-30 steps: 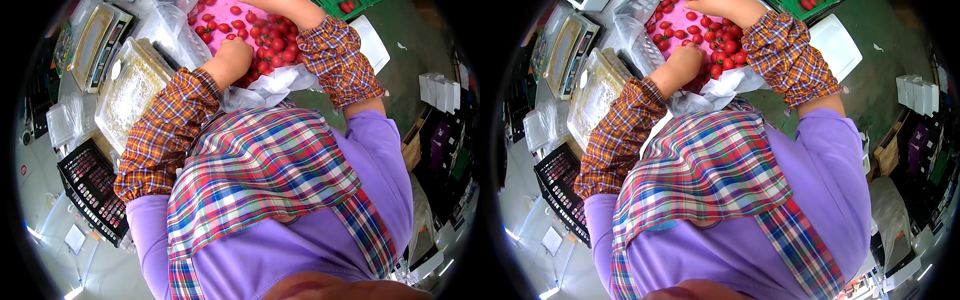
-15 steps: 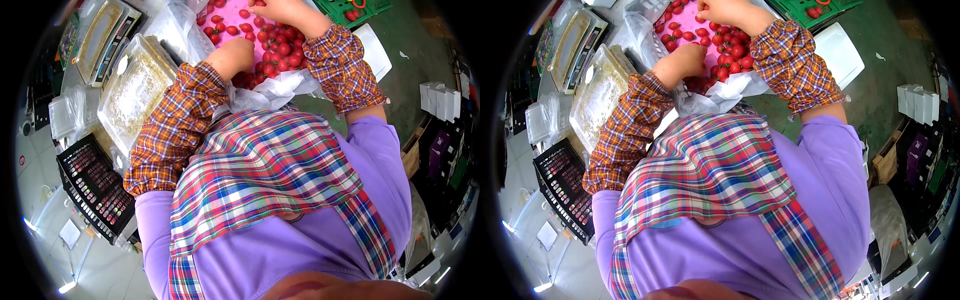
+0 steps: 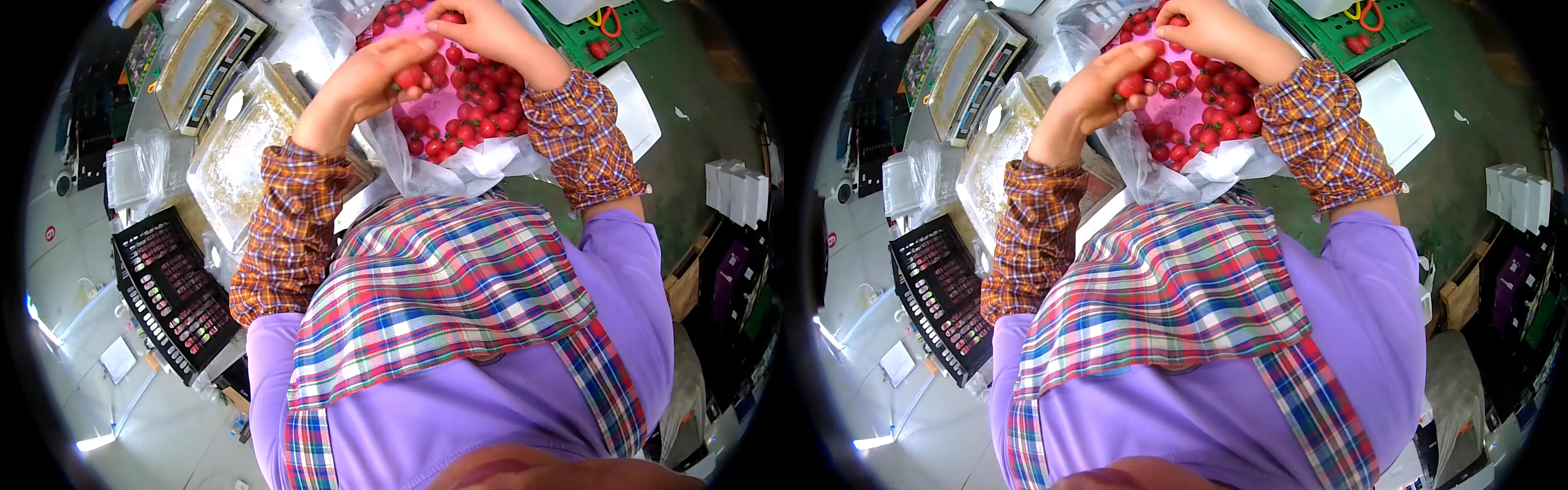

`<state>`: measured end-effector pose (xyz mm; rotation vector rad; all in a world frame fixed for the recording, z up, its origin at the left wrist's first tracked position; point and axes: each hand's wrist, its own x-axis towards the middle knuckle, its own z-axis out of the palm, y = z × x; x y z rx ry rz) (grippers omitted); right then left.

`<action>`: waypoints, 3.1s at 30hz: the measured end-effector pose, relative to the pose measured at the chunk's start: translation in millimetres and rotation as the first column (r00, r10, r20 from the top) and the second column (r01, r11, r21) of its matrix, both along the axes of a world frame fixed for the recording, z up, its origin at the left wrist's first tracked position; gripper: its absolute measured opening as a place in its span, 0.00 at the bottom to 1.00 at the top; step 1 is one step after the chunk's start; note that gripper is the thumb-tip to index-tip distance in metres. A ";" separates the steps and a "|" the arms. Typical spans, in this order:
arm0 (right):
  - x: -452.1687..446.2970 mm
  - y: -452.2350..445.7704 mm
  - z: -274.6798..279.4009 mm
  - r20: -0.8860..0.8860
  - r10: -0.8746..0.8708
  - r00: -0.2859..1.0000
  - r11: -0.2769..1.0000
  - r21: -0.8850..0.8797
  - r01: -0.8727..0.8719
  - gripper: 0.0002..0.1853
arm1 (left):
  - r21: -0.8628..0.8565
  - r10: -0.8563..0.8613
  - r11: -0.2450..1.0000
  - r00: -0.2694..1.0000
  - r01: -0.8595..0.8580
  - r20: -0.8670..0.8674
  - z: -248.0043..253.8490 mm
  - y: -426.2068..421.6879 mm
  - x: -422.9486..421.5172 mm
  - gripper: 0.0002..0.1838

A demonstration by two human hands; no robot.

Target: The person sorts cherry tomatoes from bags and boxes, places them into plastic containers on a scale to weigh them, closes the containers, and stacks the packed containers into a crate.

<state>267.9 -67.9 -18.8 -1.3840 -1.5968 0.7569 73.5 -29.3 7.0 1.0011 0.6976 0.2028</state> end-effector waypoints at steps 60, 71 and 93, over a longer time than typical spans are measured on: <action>-22.3 -6.4 21.2 -0.793 -0.093 0.602 0.822 -0.403 -0.403 0.16 | 0.429 0.733 0.646 0.670 -0.632 -0.117 27.4 4.8 -215.2 0.22; -100.7 -43.3 62.1 -0.395 0.277 0.876 0.946 -0.050 -0.322 0.12 | -0.227 0.484 0.872 0.835 -0.434 0.262 40.3 -58.7 -140.7 0.27; -20.5 45.4 -49.4 0.492 0.156 0.856 0.988 -0.097 -0.124 0.12 | -0.057 0.296 0.952 0.950 -0.302 -0.103 -8.6 -83.8 -209.0 0.17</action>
